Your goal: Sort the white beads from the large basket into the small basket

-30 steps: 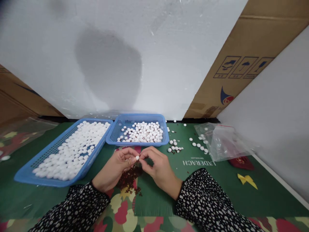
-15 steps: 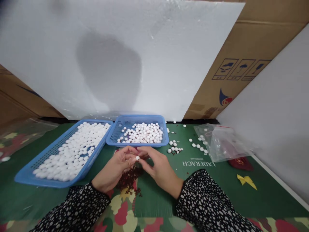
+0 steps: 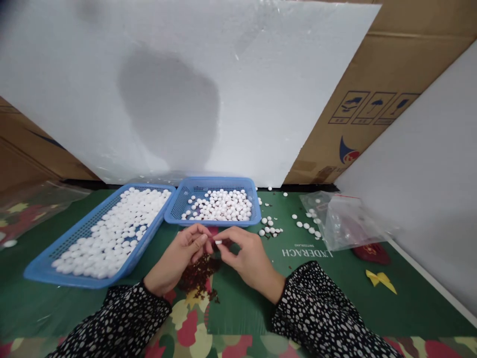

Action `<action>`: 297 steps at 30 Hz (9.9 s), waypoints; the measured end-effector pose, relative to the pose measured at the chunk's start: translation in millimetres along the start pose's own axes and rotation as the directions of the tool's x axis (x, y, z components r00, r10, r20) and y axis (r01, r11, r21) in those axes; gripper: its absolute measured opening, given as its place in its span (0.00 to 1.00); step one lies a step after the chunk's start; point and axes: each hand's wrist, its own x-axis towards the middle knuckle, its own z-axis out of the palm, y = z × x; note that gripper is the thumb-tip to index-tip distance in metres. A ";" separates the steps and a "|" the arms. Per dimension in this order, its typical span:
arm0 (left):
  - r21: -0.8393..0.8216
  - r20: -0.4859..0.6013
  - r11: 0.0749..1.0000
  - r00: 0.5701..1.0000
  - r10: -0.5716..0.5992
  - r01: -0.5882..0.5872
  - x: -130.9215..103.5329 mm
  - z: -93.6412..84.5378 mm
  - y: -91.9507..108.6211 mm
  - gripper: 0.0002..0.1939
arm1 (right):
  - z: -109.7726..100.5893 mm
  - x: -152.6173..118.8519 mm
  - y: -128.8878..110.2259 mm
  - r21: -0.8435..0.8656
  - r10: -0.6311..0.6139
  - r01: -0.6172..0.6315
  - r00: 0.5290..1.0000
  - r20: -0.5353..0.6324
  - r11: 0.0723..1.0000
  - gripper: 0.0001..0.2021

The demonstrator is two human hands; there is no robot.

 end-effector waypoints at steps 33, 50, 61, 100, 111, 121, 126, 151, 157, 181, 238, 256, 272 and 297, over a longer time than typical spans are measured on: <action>0.179 0.027 0.983 0.999 0.026 -0.030 -0.1 -11.7 2.9 0.10 | 2.6 0.0 34.6 -0.687 0.153 0.062 0.957 0.248 0.724 0.06; 0.186 0.010 0.982 0.999 0.037 -0.038 4.1 -12.2 -0.4 0.09 | 8.2 -2.8 31.2 -0.624 0.153 0.065 0.945 0.290 0.779 0.04; 0.089 0.012 0.996 1.000 -0.023 0.022 3.5 -12.8 -0.7 0.10 | 3.5 -3.7 28.5 -0.322 -0.085 0.224 0.915 0.395 0.920 0.08; 0.248 -0.031 0.965 0.995 0.093 -0.083 -1.5 -3.2 5.5 0.05 | 12.8 -4.9 11.6 0.380 0.339 -0.349 0.936 0.095 0.857 0.10; 0.329 0.040 0.938 0.994 0.106 -0.114 -2.6 -4.6 8.3 0.07 | 14.3 -4.0 13.9 0.495 0.364 -0.360 0.927 0.092 0.791 0.12; 0.215 0.031 0.971 0.994 0.101 -0.105 -0.2 -7.2 2.8 0.10 | 5.3 -0.9 11.7 0.288 0.172 -0.212 0.972 0.160 0.934 0.09; 0.273 0.016 0.956 0.994 0.107 -0.108 0.1 -8.4 3.8 0.08 | 2.4 -1.2 13.0 0.363 0.254 -0.302 0.951 0.174 0.882 0.05; 0.141 0.020 0.990 1.000 -0.013 0.010 3.6 -8.9 -1.8 0.08 | -5.5 -14.0 25.9 -0.174 0.103 -0.037 0.918 0.384 0.984 0.11; 0.190 0.004 0.982 1.000 0.024 -0.025 4.8 -11.8 -4.9 0.10 | -4.1 -13.5 24.5 -0.195 0.091 -0.013 0.913 0.398 0.981 0.10; -0.186 0.060 0.982 0.998 -0.024 0.034 1.2 1.5 -12.6 0.11 | 5.9 -10.0 8.1 -0.105 -0.098 0.090 0.992 -0.075 0.990 0.05; 0.977 -0.210 0.039 0.977 0.041 0.208 -24.2 -153.5 24.8 0.18 | 9.7 -6.8 -8.2 -0.246 0.038 0.078 0.901 0.432 0.966 0.09; 0.122 -0.390 0.963 0.904 -0.178 0.242 -39.2 -148.7 70.7 0.12 | -2.4 -10.8 14.0 -0.225 0.138 -0.067 0.938 0.318 0.972 0.12; -0.403 0.044 0.882 0.968 -0.248 0.244 -14.3 -2.0 27.1 0.08 | 4.2 -10.3 16.6 -0.276 0.092 0.018 0.920 0.381 0.961 0.10; -0.257 0.177 0.945 0.971 -0.161 0.203 -0.2 2.9 -2.2 0.14 | -0.1 3.2 10.8 0.537 0.371 -0.359 0.924 0.090 0.764 0.09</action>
